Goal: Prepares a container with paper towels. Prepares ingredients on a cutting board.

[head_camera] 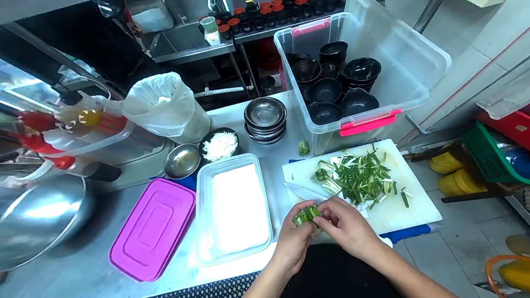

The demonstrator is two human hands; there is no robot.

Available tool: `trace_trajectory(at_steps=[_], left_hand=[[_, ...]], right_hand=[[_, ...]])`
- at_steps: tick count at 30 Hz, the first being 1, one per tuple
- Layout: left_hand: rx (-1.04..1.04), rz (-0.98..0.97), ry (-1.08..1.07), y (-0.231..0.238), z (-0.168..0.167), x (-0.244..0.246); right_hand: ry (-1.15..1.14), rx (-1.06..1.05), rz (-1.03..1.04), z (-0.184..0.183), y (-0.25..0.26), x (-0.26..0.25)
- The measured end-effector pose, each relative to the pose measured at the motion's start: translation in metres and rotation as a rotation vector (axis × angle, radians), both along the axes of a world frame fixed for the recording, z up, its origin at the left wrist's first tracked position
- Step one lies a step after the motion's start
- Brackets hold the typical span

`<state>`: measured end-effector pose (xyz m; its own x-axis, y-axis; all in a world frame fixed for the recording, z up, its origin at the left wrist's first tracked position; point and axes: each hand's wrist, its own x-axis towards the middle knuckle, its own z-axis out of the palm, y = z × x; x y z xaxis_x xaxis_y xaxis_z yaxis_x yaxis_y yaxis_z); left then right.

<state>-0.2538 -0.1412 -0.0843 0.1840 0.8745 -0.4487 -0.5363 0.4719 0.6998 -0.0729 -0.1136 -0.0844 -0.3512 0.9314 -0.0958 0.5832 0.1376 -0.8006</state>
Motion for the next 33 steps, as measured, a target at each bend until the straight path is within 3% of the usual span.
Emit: trace_trajectory(at_steps=[4, 9, 14, 16, 24, 33], left_hand=[[0.000, 0.015, -0.005, 0.000, -0.002, 0.000], [-0.017, 0.053, -0.060, 0.002, 0.000, -0.001], [0.021, 0.033, -0.044, 0.002, -0.002, -0.001], [0.032, 0.030, -0.010, 0.002, -0.003, 0.001], [0.098, -0.020, 0.235, 0.002, -0.003, 0.004], [0.062, -0.063, 0.132, 0.001, -0.001, 0.003]], right_hand=[[0.119, -0.069, -0.003, 0.000, 0.002, 0.002], [0.505, -0.162, -0.119, 0.000, -0.002, 0.003], [0.857, -0.446, -0.257, 0.006, 0.001, 0.005], [0.865, -0.532, -0.250, 0.006, 0.000, 0.005], [0.604, -0.487, -0.157, -0.003, -0.006, 0.003], [0.709, -0.569, -0.173, -0.003, -0.003, 0.007]])
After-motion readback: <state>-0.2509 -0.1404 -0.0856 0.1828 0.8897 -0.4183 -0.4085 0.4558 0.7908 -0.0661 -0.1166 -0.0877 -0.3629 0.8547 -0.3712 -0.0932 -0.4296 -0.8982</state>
